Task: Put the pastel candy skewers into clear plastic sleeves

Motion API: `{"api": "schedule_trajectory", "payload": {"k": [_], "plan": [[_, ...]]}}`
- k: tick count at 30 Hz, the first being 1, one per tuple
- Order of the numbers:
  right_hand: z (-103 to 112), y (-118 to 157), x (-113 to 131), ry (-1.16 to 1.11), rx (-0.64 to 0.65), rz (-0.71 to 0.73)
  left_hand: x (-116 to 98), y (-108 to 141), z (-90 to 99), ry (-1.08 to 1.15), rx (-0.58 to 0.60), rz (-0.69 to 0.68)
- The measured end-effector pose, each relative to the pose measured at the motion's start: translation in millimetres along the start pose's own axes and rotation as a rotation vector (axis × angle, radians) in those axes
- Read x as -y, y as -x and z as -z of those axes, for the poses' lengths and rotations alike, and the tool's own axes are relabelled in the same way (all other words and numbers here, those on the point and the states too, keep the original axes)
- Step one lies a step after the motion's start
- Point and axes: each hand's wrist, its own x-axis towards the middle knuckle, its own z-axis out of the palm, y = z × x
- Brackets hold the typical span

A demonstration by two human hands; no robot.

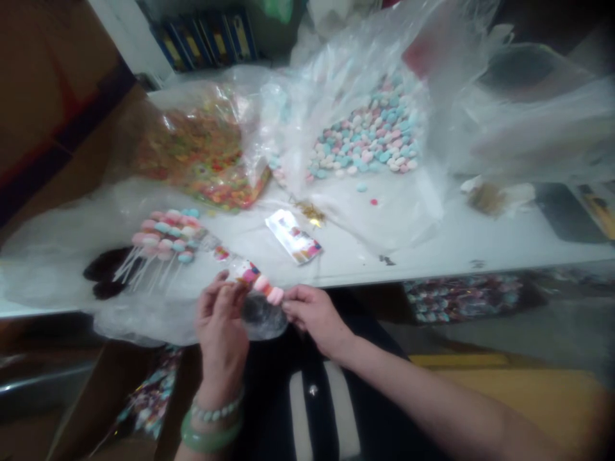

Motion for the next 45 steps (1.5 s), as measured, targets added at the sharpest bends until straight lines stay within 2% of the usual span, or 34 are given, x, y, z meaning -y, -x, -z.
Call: {"api": "schedule_trajectory", "payload": {"k": [2,3,5,7,8,10,14,18,20,22,27,29,30,32,33,36,39,42,45], "plan": [[-2,-3,6,-0.109,0.038,-0.053,-7,-10,0.3,0.194,-0.074,0.120],[-2,-4,8,-0.131,0.054,-0.055,-11,-16,0.9,0.256,-0.057,0.192],[-3,-6,12,-0.138,0.089,-0.052,-21,-26,2.1,0.331,0.093,0.369],[-4,-8,14,-0.119,0.118,-0.062,-30,-33,1.2,0.369,0.280,0.491],[-4,-9,15,-0.101,0.128,-0.070,-33,-34,-0.3,0.380,0.343,0.510],[-5,-10,17,-0.064,0.137,-0.082,-37,-35,-5.2,0.395,0.389,0.488],[-6,-10,19,0.002,0.118,-0.047,-30,-31,-17.3,0.419,0.359,0.479],[-7,-8,15,0.172,0.083,0.059,-21,-22,-23.7,0.475,0.309,0.496],[-6,-6,10,0.319,0.025,0.164,-18,-19,-23.7,0.471,0.276,0.477],[-4,-3,5,0.511,-0.033,0.337,-16,-16,-22.8,0.447,0.248,0.456],[0,3,-3,1.129,-0.103,0.928,-10,-9,-23.4,0.378,0.200,0.376],[0,5,-4,1.266,-0.146,1.051,-7,-7,-24.9,0.347,0.201,0.378],[0,5,-3,1.282,-0.156,1.066,-7,-7,-25.5,0.335,0.205,0.384],[-2,4,-2,1.196,-0.136,0.991,-6,-6,-26.3,0.314,0.220,0.400],[-2,3,0,1.092,-0.109,0.898,-7,-6,-26.3,0.311,0.228,0.412],[-4,-2,7,0.599,0.006,0.455,-12,-10,-23.5,0.340,0.275,0.491],[-2,-7,14,0.116,0.065,0.027,-21,-18,-16.8,0.364,0.299,0.633],[0,-12,18,-0.114,0.076,-0.132,-25,-23,-10.4,0.292,0.245,0.719],[1,-14,18,-0.162,0.115,-0.173,-22,-20,-10.7,0.169,0.213,0.629]]}}
